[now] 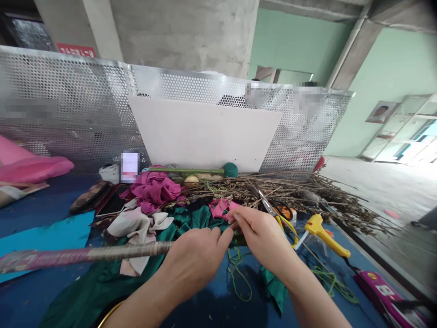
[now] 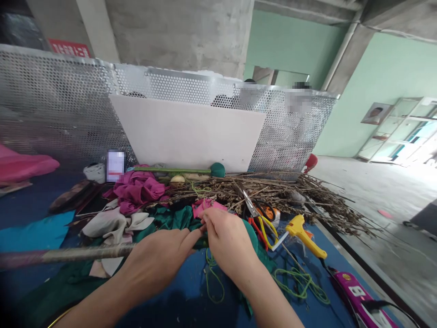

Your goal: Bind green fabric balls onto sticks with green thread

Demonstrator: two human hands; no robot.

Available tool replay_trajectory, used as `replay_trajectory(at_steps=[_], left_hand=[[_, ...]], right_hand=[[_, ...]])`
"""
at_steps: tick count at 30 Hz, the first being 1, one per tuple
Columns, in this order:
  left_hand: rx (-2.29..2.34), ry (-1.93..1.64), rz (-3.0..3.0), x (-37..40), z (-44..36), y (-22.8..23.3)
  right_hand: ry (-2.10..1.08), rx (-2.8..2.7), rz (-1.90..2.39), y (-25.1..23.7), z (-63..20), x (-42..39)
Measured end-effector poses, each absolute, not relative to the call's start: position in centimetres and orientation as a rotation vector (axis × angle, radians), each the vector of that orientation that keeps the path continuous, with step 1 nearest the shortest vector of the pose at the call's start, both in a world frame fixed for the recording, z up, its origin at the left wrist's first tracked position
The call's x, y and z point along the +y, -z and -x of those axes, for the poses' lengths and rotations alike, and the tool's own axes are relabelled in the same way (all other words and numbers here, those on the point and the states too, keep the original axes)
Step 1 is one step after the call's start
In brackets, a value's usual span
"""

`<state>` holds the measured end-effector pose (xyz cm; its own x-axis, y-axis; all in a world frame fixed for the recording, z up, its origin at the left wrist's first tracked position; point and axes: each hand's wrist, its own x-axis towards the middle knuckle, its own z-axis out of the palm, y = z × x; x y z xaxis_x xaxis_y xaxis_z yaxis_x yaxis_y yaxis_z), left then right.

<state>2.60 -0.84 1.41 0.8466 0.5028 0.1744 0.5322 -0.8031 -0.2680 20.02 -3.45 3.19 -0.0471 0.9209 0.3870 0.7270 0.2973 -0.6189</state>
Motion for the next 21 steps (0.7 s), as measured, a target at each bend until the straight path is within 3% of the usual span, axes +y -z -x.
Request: replay_trajectory(at_steps=[13,21], left_hand=[[-0.740,0.154,2.697,-0.9,-2.5,-1.7],[-0.987,0.176,2.662,0.1,-1.6,-2.4]], right_hand=[[-0.351,-1.844,1.415,-3.0,-19.7,-3.1],[-0.940,-1.395,1.190,-4.9,-21.8,-4.2]])
